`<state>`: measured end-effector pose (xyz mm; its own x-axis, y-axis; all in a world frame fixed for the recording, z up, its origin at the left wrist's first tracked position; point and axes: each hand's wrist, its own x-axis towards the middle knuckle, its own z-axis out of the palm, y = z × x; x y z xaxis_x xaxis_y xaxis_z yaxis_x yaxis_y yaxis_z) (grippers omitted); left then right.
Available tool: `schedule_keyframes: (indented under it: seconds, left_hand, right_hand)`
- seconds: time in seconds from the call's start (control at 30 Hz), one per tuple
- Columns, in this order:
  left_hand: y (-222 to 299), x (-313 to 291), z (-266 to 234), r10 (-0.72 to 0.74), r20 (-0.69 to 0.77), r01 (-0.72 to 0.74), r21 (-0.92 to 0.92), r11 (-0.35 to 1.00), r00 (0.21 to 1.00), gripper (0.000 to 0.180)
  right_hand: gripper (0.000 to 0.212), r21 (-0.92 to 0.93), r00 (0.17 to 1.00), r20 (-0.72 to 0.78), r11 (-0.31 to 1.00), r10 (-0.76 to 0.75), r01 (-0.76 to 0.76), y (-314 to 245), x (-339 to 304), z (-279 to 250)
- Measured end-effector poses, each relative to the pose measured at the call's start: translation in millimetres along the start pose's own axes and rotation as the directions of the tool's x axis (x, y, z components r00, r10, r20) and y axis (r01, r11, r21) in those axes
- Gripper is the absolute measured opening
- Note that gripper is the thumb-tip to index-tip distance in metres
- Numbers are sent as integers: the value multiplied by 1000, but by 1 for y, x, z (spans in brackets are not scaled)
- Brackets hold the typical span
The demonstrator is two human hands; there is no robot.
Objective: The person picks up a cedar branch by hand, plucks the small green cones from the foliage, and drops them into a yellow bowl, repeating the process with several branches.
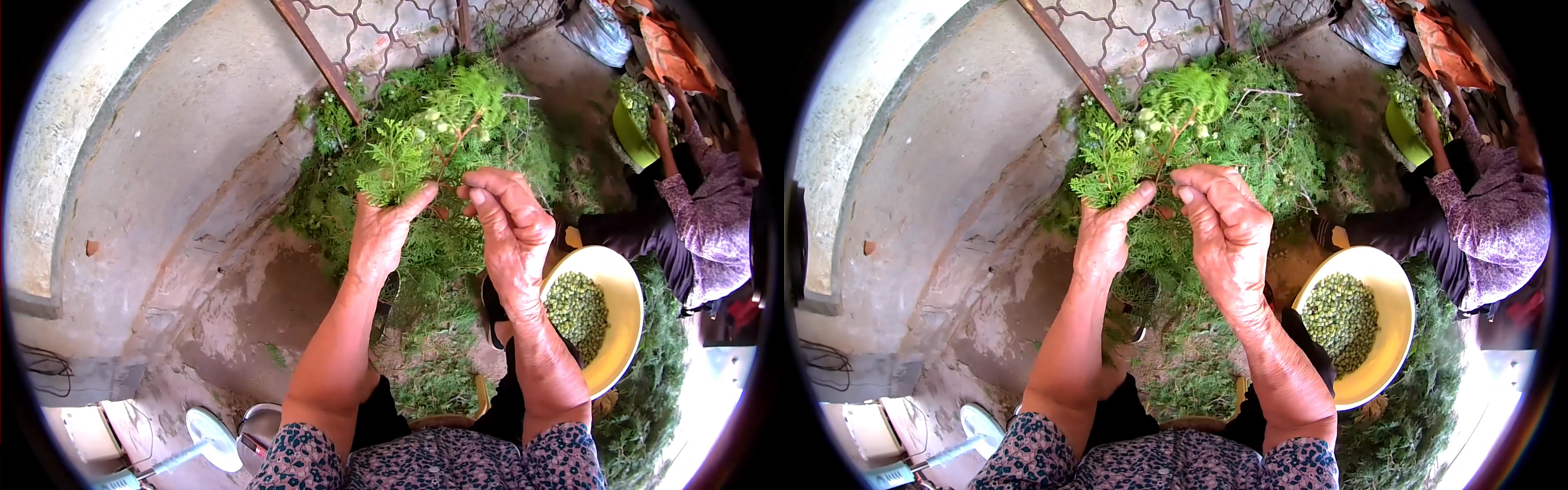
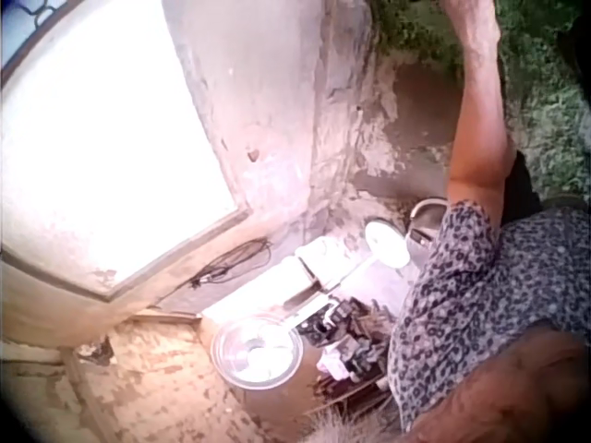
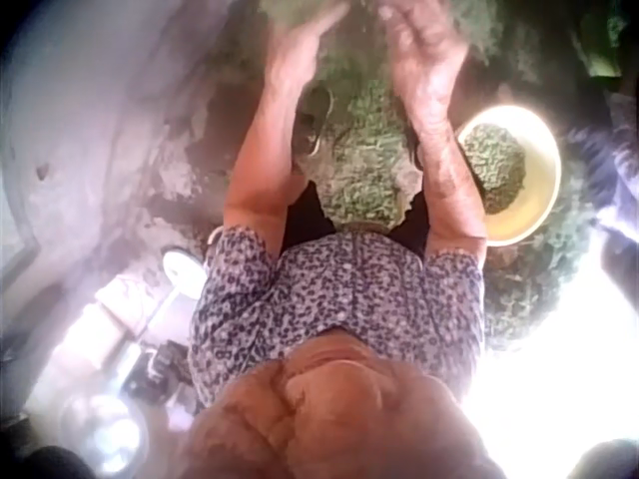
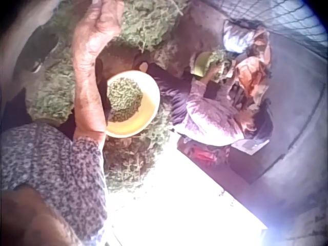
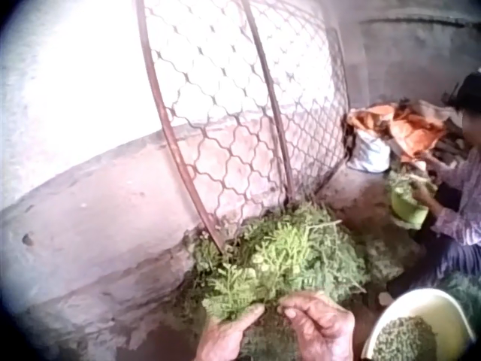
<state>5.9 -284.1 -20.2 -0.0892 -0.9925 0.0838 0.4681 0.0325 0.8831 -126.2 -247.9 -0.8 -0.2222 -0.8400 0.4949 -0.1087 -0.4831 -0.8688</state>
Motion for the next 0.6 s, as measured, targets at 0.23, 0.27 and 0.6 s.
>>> schedule_keyframes:
  seconds: [0.23, 0.27, 0.6]
  left_hand:
    - [-7, 8, -2, 181, 111, -200, 201, 959, 977, 22]
    - [-8, 8, -2, 181, 113, -200, 197, 960, 977, 22]
    - [1, 1, -3, 257, 437, -505, 774, 382, 862, 31]
  right_hand:
    - [14, 70, 998, -13, 996, 55, -54, 1, 2, -15]
    - [14, 53, 998, -26, 997, 63, -62, 0, 3, -17]
    - [15, -11, 989, -147, 1000, 6, -8, -16, 14, -39]
